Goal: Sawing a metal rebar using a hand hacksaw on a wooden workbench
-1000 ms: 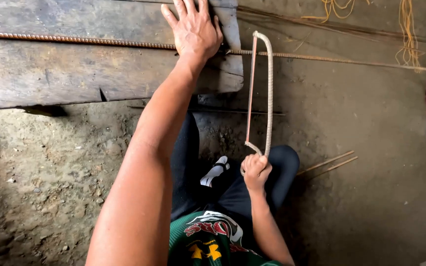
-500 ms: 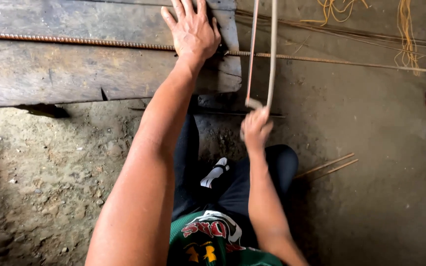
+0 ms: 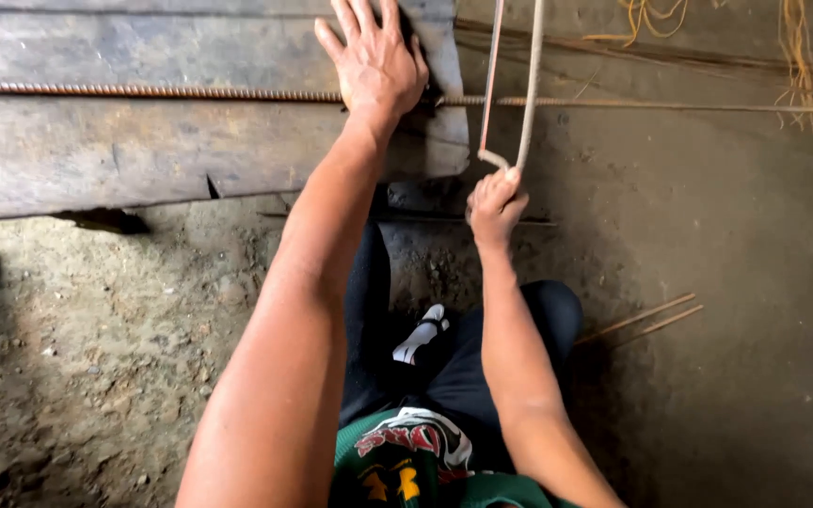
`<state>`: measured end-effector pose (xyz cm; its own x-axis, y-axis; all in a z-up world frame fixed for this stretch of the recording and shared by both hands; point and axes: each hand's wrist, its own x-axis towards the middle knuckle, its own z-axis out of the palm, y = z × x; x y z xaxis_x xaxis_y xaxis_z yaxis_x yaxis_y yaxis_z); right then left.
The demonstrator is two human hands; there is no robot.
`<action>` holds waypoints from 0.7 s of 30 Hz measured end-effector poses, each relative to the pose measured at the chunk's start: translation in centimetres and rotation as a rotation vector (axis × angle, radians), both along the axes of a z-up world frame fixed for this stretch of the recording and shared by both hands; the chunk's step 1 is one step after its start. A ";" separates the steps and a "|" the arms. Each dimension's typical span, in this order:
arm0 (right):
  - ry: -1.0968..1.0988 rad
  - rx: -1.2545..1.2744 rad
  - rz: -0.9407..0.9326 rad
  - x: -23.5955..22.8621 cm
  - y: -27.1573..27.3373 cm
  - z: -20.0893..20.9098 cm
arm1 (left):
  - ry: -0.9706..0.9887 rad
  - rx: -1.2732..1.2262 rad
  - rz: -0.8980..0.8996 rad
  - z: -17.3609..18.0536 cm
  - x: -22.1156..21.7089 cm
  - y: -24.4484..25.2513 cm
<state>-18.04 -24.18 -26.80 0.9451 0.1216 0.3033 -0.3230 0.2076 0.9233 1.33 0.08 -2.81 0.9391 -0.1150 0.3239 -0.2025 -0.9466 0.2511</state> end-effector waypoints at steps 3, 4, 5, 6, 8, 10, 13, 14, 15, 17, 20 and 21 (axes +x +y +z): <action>0.299 -1.561 -0.356 -2.6 -0.9 -3.1 | 0.094 -0.002 -0.021 -0.6 -0.7 -0.2; 0.278 -1.739 -0.405 -3.9 -0.2 -2.8 | 0.049 -0.043 -0.035 -0.3 -0.6 0.1; 0.253 -1.917 -0.455 -5.1 0.5 -2.5 | 0.004 -0.085 -0.049 0.0 -0.4 0.3; 0.251 -1.916 -0.469 -7.9 2.1 -0.4 | -0.007 -0.086 -0.055 0.1 -0.2 0.1; 0.381 -2.238 -0.425 -14.3 5.4 3.3 | 0.070 0.033 -0.014 -0.5 -0.3 -0.2; 0.475 -2.333 -0.366 -19.5 6.9 4.6 | 0.065 0.004 -0.019 -0.2 -0.4 -0.2; 0.617 -2.257 -0.306 -22.1 7.0 4.2 | 0.031 0.001 -0.014 -0.3 -0.3 -0.3; 0.653 -2.098 -0.304 -22.1 6.5 3.6 | 0.004 0.017 0.001 -0.3 -0.2 -0.4; 0.652 -2.094 -0.307 -18.0 4.9 2.6 | 0.000 0.021 0.000 -0.3 0.0 -0.3; 0.393 -2.183 -0.514 -10.7 1.4 1.1 | 0.033 0.024 -0.007 -0.1 -0.3 -0.3; 0.339 -1.624 -0.173 2.3 -4.6 -1.2 | 0.017 0.004 -0.012 -0.1 -0.4 0.0; 0.316 -1.621 -0.193 3.1 -4.4 -0.4 | -0.010 0.004 -0.009 0.3 0.0 0.0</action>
<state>-14.94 -28.56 -27.21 0.9783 -0.0198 -0.2062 -0.0346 0.9659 -0.2567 1.30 0.09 -2.47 0.9346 -0.1248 0.3332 -0.2138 -0.9455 0.2455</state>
